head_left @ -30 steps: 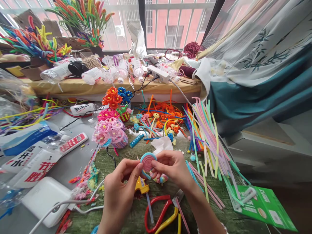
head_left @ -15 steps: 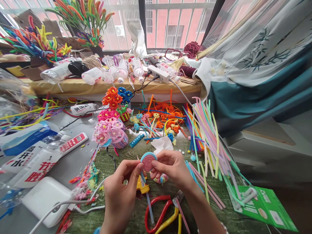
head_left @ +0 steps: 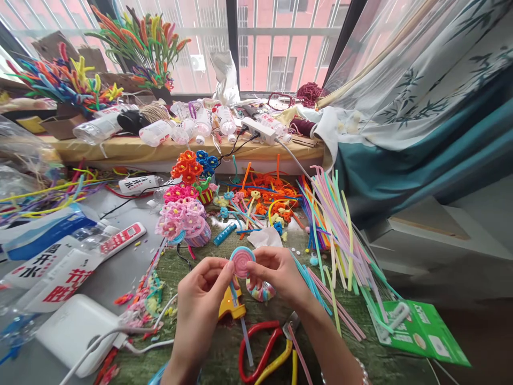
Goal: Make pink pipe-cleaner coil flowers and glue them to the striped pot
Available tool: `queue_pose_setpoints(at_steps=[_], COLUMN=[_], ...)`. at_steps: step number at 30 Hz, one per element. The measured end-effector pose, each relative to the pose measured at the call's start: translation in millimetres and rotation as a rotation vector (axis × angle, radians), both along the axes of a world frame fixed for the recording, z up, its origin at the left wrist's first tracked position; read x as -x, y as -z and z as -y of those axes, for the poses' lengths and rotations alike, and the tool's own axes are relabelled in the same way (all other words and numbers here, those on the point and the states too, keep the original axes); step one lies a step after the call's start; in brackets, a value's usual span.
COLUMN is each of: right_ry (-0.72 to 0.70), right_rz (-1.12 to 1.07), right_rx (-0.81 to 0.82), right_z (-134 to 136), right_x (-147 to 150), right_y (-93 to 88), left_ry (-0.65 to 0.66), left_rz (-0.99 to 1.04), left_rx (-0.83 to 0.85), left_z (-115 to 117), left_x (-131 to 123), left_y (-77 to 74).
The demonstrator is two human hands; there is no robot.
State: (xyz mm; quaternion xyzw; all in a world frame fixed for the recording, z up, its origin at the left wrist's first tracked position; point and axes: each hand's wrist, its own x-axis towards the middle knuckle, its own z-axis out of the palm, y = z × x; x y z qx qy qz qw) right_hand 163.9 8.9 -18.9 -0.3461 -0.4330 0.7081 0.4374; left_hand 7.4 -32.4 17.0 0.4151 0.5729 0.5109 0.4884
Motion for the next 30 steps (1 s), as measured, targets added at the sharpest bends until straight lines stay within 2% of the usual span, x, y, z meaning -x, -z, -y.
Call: queue_pose_setpoints(at_steps=[5, 11, 18, 24, 30], right_ry=[0.022, 0.022, 0.019, 0.031, 0.034], right_rz=[0.046, 0.045, 0.06, 0.087, 0.095], right_rx=[0.021, 0.019, -0.005, -0.02, -0.02], right_z=[1.6, -0.4, 0.1, 0.4, 1.6], right_x=[5.4, 2.9, 2.1, 2.0, 1.3], right_y=[0.3, 2.8, 2.3, 3.8, 0.1], left_ry=[-0.013, 0.006, -0.061, -0.022, 0.0], left_rz=[-0.04, -0.049, -0.228, -0.077, -0.038], left_rx=[-0.016, -0.041, -0.069, 0.014, 0.067], left_z=[5.0, 5.2, 3.9, 4.8, 4.2], left_x=[-2.0, 3.0, 5.9, 4.1, 4.0], left_y=[8.4, 8.9, 7.3, 6.6, 9.0])
